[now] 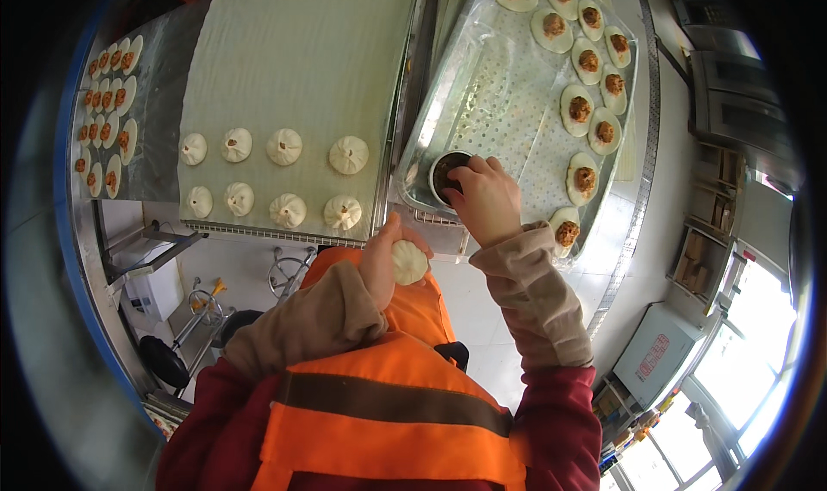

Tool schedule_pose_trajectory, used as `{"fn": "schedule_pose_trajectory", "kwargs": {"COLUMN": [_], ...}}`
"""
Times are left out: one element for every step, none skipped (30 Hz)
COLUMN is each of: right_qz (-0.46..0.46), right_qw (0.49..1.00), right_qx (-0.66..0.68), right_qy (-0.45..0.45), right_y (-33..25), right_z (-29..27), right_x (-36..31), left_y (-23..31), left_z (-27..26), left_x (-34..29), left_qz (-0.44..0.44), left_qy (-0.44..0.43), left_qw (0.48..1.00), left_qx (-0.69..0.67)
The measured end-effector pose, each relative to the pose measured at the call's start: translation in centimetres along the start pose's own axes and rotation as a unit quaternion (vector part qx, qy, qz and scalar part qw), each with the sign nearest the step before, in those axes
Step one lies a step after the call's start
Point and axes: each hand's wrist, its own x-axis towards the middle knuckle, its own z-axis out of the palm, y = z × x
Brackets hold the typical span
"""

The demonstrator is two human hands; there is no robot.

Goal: The person repeatedly picks up round dough pieces, places a small amount of filling in the center, and pleats the edges to seal them into buns. The finished buns are placed on a tray. The process is repeated continuously throughout the clip.

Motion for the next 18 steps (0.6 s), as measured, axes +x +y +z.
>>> {"fn": "schedule_pose_trajectory", "kwargs": {"right_qz": [0.008,0.007,0.007,0.01,0.012,0.016,0.015,0.011,0.004,-0.001,-0.011,-0.022,-0.032,-0.014,0.006,0.026,0.083,0.137], "right_qw": [1.0,1.0,0.999,0.999,0.999,0.999,1.0,1.0,1.0,0.999,0.999,0.999,0.999,1.0,0.999,0.997,0.981,0.949], "right_qx": [0.006,-0.001,-0.007,-0.014,-0.002,0.008,0.019,0.0,-0.019,-0.037,-0.038,-0.038,-0.036,-0.002,0.033,0.068,0.177,0.283], "right_qy": [-0.019,-0.026,-0.035,-0.044,-0.036,-0.027,-0.009,-0.022,-0.025,-0.027,-0.023,-0.02,-0.021,-0.011,-0.004,0.002,-0.014,-0.029], "right_y": [0.2,0.3,0.5,0.6,0.7,0.7,0.7,0.7,0.7,0.6,0.6,0.5,0.5,0.5,0.5,0.4,0.4,0.4], "right_z": [0.6,0.9,1.0,0.9,0.8,0.6,0.5,0.4,0.5,0.6,0.8,0.9,0.9,0.7,0.4,-0.1,-0.8,-1.6], "right_x": [0.2,0.2,0.2,0.1,0.0,-0.1,-0.1,0.0,0.1,0.2,0.3,0.5,0.6,0.6,0.6,0.4,0.3,0.0], "left_y": [0.0,0.1,0.3,0.5,0.8,1.0,1.2,1.4,1.5,1.7,1.8,1.9,2.1,2.2,2.3,2.5,2.6,2.8], "left_z": [-0.1,-0.3,-0.3,-0.3,-0.2,0.0,0.2,0.5,0.7,1.0,1.1,1.2,1.2,1.2,1.1,1.0,1.0,1.0], "left_x": [0.2,0.4,0.5,0.6,0.6,0.7,0.7,0.8,0.8,0.9,1.0,1.1,1.1,1.2,1.2,1.3,1.4,1.5], "left_qz": [0.015,0.003,0.003,0.004,0.01,0.018,0.026,0.031,0.036,0.04,0.036,0.031,0.033,0.033,0.039,0.044,0.055,0.065], "left_qy": [0.0,0.011,0.01,0.011,0.007,0.005,0.002,0.006,0.009,0.01,0.009,0.008,0.006,0.005,0.002,-0.008,-0.02,-0.039], "left_qw": [1.0,1.0,1.0,1.0,0.999,0.999,0.999,0.999,0.999,0.999,0.999,0.999,0.999,0.999,0.999,0.999,0.998,0.997], "left_qx": [-0.014,-0.018,-0.024,-0.026,-0.03,-0.032,-0.033,-0.033,-0.032,-0.029,-0.031,-0.033,-0.035,-0.024,-0.013,-0.006,-0.011,-0.019]}}
